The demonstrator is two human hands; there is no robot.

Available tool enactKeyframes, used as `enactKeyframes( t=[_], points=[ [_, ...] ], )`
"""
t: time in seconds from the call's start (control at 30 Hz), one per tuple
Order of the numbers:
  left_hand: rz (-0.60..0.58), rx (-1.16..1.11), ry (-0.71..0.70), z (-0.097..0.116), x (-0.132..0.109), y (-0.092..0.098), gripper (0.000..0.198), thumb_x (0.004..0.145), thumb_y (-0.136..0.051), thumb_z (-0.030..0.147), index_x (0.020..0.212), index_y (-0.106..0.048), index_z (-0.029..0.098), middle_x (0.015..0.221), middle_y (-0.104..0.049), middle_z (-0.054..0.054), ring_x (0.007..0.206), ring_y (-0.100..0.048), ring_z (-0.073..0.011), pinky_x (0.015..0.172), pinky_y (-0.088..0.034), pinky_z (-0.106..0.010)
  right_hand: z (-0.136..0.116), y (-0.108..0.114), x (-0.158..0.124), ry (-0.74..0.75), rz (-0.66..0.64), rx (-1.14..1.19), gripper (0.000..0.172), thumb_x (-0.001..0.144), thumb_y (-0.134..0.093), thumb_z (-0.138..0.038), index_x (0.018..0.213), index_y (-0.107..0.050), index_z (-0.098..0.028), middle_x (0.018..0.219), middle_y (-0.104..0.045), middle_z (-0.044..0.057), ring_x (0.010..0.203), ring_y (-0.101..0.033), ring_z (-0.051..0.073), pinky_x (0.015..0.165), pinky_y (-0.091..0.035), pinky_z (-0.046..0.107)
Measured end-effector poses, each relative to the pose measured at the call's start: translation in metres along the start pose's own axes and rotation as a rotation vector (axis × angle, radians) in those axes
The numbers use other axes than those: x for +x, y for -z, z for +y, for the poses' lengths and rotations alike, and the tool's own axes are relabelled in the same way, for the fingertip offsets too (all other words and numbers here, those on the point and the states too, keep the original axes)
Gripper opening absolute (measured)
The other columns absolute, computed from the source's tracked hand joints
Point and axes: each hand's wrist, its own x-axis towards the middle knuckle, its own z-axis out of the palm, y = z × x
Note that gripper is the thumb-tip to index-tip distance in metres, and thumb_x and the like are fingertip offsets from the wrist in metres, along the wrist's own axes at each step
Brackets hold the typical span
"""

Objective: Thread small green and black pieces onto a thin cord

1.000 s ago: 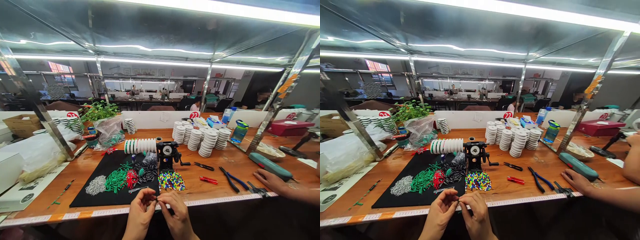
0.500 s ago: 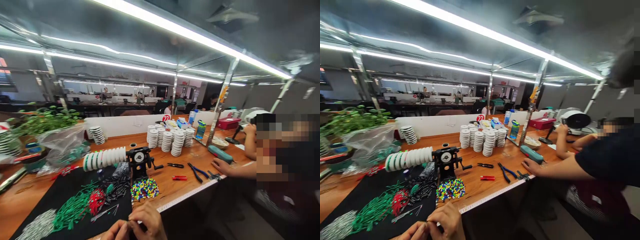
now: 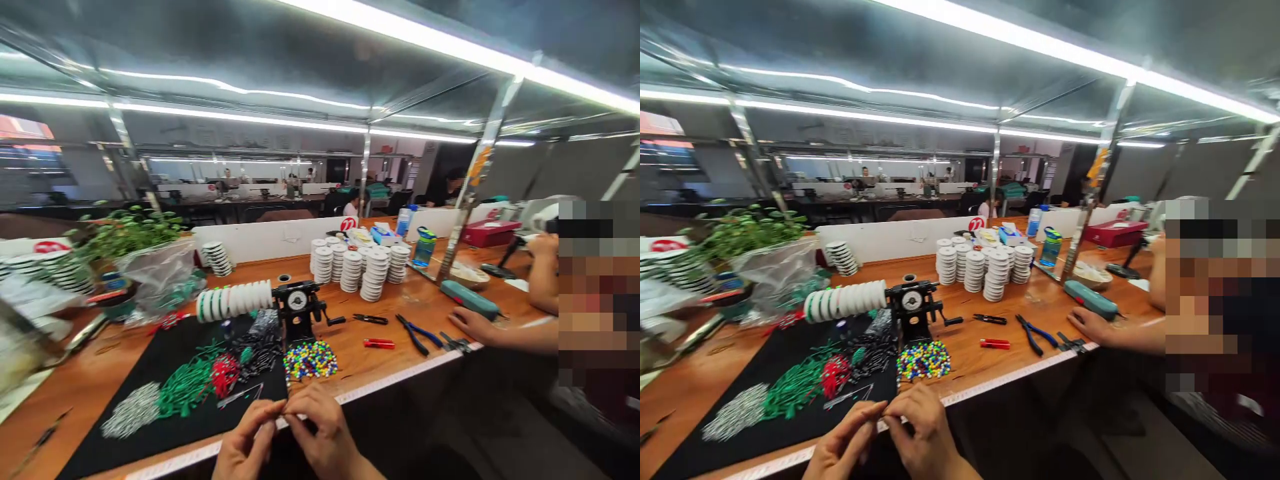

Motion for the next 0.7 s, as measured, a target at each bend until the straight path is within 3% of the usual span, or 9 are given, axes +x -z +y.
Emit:
enactKeyframes(
  t=[0.07, 0.17, 0.23, 0.33, 0.4, 0.47, 0.6, 0.7],
  points=[
    [-0.051, 0.198, -0.235, 0.008, -0.006, 0.001, 0.021, 0.085, -0.071, 0.04, 0.099, -0.083, 0.029, 0.089, -0.069, -0.007, 0.075, -0.064, -0.0197, 0.068, -0.053, -0.025, -0.003, 0.005, -0.002, -0.07, -0.078, 0.055, 0.019, 0.101, -0.055, -0.028, 0.091, -0.07, -0.022, 0.082, -0.072, 0.003, 0.077, -0.064, 0.019, 0.07, -0.05, 0.03],
    [-0.116, 0.403, -0.443, 0.015, -0.011, 0.005, 0.027, 0.093, -0.06, 0.023, 0.107, -0.08, 0.033, 0.091, -0.069, -0.009, 0.081, -0.067, -0.0209, 0.074, -0.054, -0.026, -0.005, 0.008, -0.003, -0.148, -0.165, 0.091, 0.017, 0.1, -0.056, -0.028, 0.09, -0.069, -0.022, 0.082, -0.071, 0.002, 0.078, -0.063, 0.019, 0.07, -0.048, 0.03],
    [-0.136, 0.472, -0.5, 0.016, -0.011, 0.007, 0.031, 0.093, -0.058, 0.017, 0.109, -0.08, 0.032, 0.092, -0.07, -0.009, 0.082, -0.068, -0.0209, 0.074, -0.054, -0.026, -0.006, 0.009, -0.003, -0.175, -0.186, 0.078, 0.017, 0.099, -0.057, -0.027, 0.087, -0.069, -0.022, 0.08, -0.07, 0.002, 0.076, -0.062, 0.019, 0.068, -0.047, 0.03],
    [-0.07, 0.472, -0.485, 0.016, -0.012, 0.004, 0.023, 0.09, -0.062, 0.017, 0.098, -0.081, 0.028, 0.089, -0.072, -0.009, 0.083, -0.068, -0.0218, 0.076, -0.053, -0.027, -0.009, 0.009, -0.004, -0.137, -0.156, 0.038, 0.015, 0.098, -0.058, -0.022, 0.085, -0.067, -0.022, 0.078, -0.069, 0.001, 0.073, -0.062, 0.019, 0.066, -0.047, 0.03],
    [0.01, 0.376, -0.383, 0.016, -0.014, -0.003, 0.012, 0.088, -0.067, 0.023, 0.084, -0.079, 0.024, 0.086, -0.07, -0.007, 0.081, -0.065, -0.0213, 0.075, -0.051, -0.027, -0.01, 0.009, -0.005, -0.056, -0.107, 0.024, 0.013, 0.097, -0.057, -0.016, 0.09, -0.066, -0.021, 0.081, -0.069, 0.002, 0.074, -0.064, 0.019, 0.066, -0.05, 0.03],
    [0.053, 0.163, -0.178, 0.016, -0.018, -0.012, 0.017, 0.084, -0.074, 0.035, 0.076, -0.075, 0.02, 0.078, -0.067, -0.005, 0.072, -0.06, -0.0181, 0.068, -0.048, -0.025, -0.012, 0.009, -0.006, 0.046, -0.057, -0.004, 0.014, 0.096, -0.056, -0.01, 0.097, -0.066, -0.021, 0.086, -0.071, 0.004, 0.077, -0.065, 0.019, 0.067, -0.052, 0.031],
    [-0.001, -0.485, 0.378, 0.014, -0.025, -0.026, 0.042, 0.059, -0.091, 0.05, 0.073, -0.072, 0.016, 0.064, -0.059, 0.001, 0.057, -0.051, -0.0106, 0.051, -0.039, -0.018, -0.015, 0.013, -0.005, 0.197, -0.015, -0.074, 0.019, 0.095, -0.057, -0.007, 0.104, -0.065, -0.02, 0.087, -0.073, 0.007, 0.075, -0.065, 0.02, 0.065, -0.055, 0.032],
    [-0.057, -0.706, 0.582, 0.01, -0.029, -0.028, 0.045, 0.05, -0.097, 0.043, 0.074, -0.073, 0.014, 0.066, -0.06, 0.001, 0.057, -0.052, -0.0082, 0.049, -0.037, -0.015, -0.02, 0.019, -0.003, 0.265, -0.022, -0.065, 0.018, 0.097, -0.054, -0.009, 0.107, -0.065, -0.02, 0.083, -0.073, 0.007, 0.071, -0.064, 0.02, 0.061, -0.055, 0.031]
  ],
)
